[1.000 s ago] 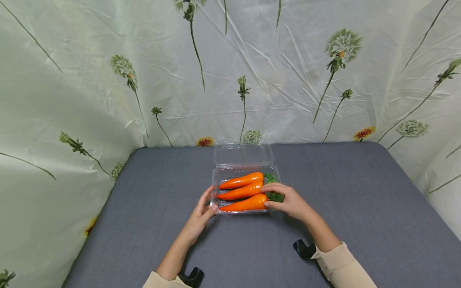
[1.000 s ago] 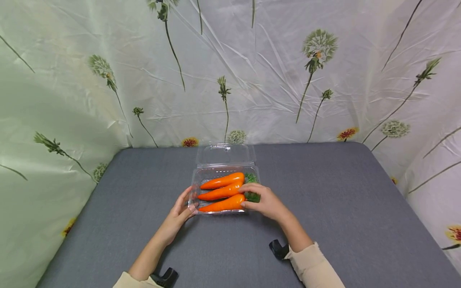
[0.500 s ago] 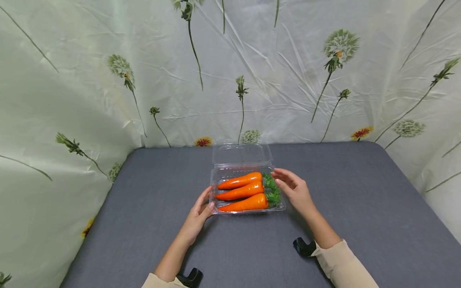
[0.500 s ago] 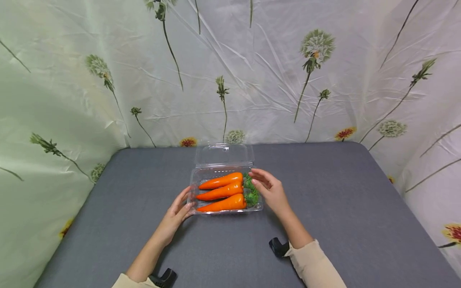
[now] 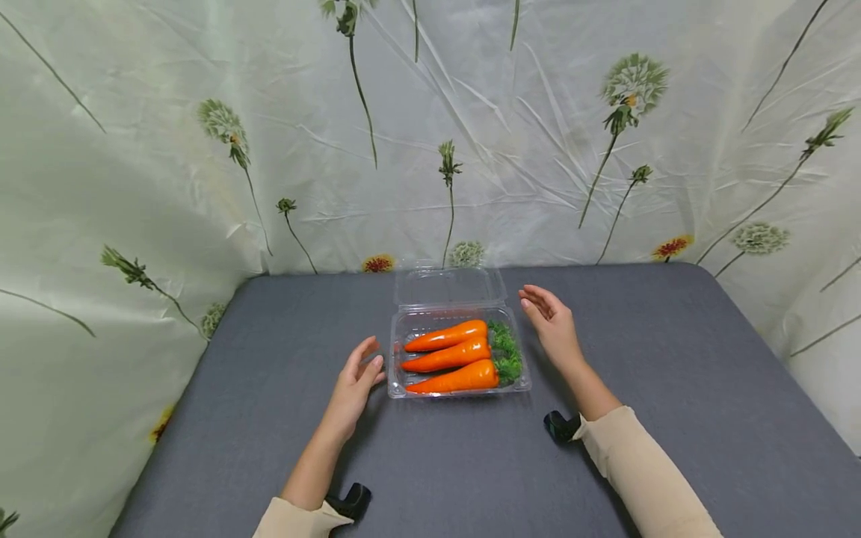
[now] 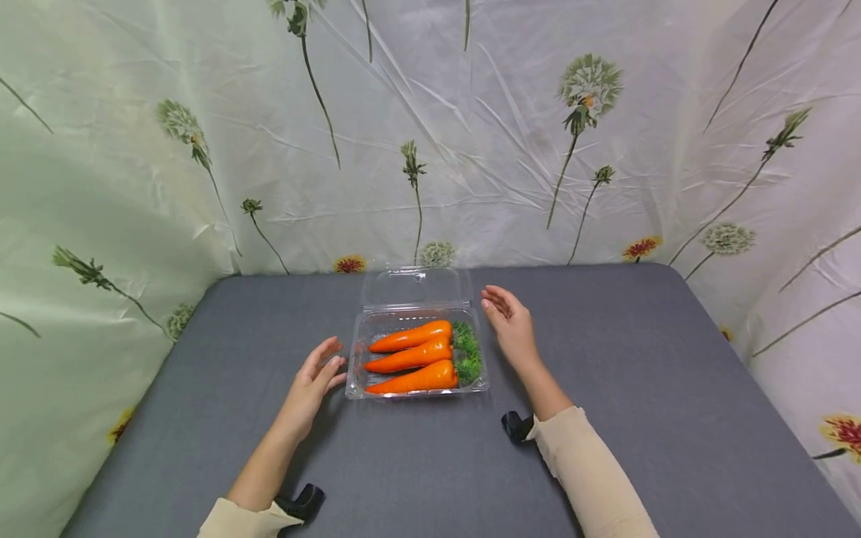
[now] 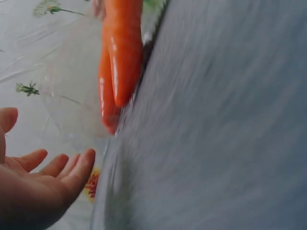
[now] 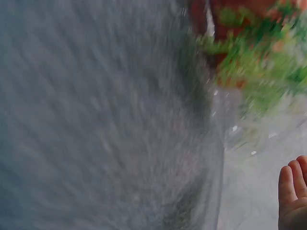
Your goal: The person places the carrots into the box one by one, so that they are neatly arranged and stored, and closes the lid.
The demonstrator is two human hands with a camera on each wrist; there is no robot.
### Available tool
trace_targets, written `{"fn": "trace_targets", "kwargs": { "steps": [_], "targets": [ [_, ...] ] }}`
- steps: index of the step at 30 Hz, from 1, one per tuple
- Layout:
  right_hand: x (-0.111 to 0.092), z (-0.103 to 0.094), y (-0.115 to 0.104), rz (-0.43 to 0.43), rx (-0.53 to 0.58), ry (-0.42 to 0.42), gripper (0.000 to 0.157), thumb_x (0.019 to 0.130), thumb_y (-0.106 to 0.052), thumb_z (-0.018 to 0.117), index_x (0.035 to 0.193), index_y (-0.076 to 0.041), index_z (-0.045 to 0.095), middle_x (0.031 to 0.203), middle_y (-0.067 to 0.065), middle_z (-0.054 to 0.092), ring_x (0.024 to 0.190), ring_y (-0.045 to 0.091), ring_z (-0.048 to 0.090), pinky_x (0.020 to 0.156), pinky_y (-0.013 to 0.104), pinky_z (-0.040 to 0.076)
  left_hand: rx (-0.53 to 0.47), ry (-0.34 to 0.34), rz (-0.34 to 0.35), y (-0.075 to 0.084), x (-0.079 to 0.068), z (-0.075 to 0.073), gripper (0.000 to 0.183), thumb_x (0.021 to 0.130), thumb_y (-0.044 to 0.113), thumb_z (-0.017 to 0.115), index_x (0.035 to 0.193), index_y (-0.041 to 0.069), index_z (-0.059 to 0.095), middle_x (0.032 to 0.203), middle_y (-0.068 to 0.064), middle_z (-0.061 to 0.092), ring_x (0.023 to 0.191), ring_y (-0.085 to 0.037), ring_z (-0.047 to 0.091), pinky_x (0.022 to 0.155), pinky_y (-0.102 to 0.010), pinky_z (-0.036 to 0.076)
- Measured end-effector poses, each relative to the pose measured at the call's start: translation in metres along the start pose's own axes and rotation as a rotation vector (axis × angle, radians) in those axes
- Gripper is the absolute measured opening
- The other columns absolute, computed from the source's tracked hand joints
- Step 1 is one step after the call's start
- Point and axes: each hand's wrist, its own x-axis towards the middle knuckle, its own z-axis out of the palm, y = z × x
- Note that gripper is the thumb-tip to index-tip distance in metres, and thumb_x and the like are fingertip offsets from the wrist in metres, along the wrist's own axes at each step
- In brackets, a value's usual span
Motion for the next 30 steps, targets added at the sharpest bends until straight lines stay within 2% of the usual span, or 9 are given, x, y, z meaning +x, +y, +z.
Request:
{"fn": "trace_targets", "kwargs": {
  "steps": [3,7,14,17,22,27,30],
  "targets": [
    [0.011,0.000,0.009,0.040,-0.037,-0.006,0.032,0.090,-0.002,0.051,0.119,0.012,0.047,0.115,0.030,0.051,0.108,0.035,0.048,0.083,0.016,0.040,0.018,0.007,-0.001,0.005,0.013,-0.003,0.050,0.093,0.019,0.050,0.136,0.000,0.031,0.135,-0.023,0.033,0.116,-0.034,0.041,0.090,-0.045,0.038],
    [0.026,-0.001,0.030,0.097,-0.104,-0.019,0.036,0.091,-0.010,0.052,0.121,0.010,0.047,0.116,0.026,0.053,0.109,0.032,0.049,0.086,0.024,0.040,0.067,0.006,-0.010,0.010,0.036,-0.005,0.050,0.093,0.018,0.050,0.136,0.001,0.031,0.136,-0.023,0.033,0.117,-0.034,0.041,0.090,-0.047,0.037],
    [0.045,0.003,0.056,0.225,-0.183,-0.038,0.045,0.092,-0.024,0.052,0.126,0.006,0.045,0.118,0.022,0.054,0.107,0.030,0.051,0.086,0.040,0.040,0.235,0.023,-0.061,0.012,0.078,-0.010,0.051,0.094,0.020,0.048,0.137,0.001,0.029,0.135,-0.021,0.034,0.117,-0.034,0.041,0.089,-0.045,0.038],
    [0.050,0.006,0.060,0.278,-0.175,-0.043,0.046,0.092,-0.024,0.052,0.126,0.006,0.045,0.118,0.022,0.053,0.106,0.032,0.051,0.085,0.041,0.041,0.284,0.028,-0.099,0.011,0.093,-0.011,0.052,0.094,0.024,0.048,0.138,0.001,0.029,0.135,-0.020,0.036,0.117,-0.033,0.040,0.089,-0.044,0.038],
    [0.057,0.010,0.061,0.363,-0.131,-0.076,0.046,0.093,-0.024,0.050,0.127,0.006,0.044,0.119,0.024,0.052,0.104,0.033,0.052,0.087,0.039,0.041,0.304,0.024,-0.154,0.008,0.114,-0.009,0.052,0.094,0.024,0.046,0.137,-0.001,0.030,0.131,-0.022,0.039,0.113,-0.033,0.044,0.089,-0.042,0.038],
    [0.062,0.015,0.055,0.438,-0.132,-0.087,0.040,0.093,-0.021,0.050,0.124,0.005,0.048,0.114,0.023,0.055,0.101,0.031,0.053,0.085,0.037,0.043,0.315,0.009,-0.211,0.006,0.125,-0.003,0.045,0.094,0.024,0.046,0.129,-0.005,0.041,0.121,-0.021,0.048,0.104,-0.030,0.049,0.086,-0.038,0.042],
    [0.063,0.020,0.052,0.447,-0.147,-0.080,0.037,0.093,-0.017,0.050,0.123,0.005,0.049,0.112,0.022,0.056,0.099,0.029,0.054,0.083,0.036,0.044,0.355,-0.001,-0.209,0.005,0.129,0.001,0.039,0.094,0.023,0.047,0.122,-0.004,0.049,0.111,-0.019,0.054,0.095,-0.027,0.051,0.081,-0.034,0.043]
  ]
}}
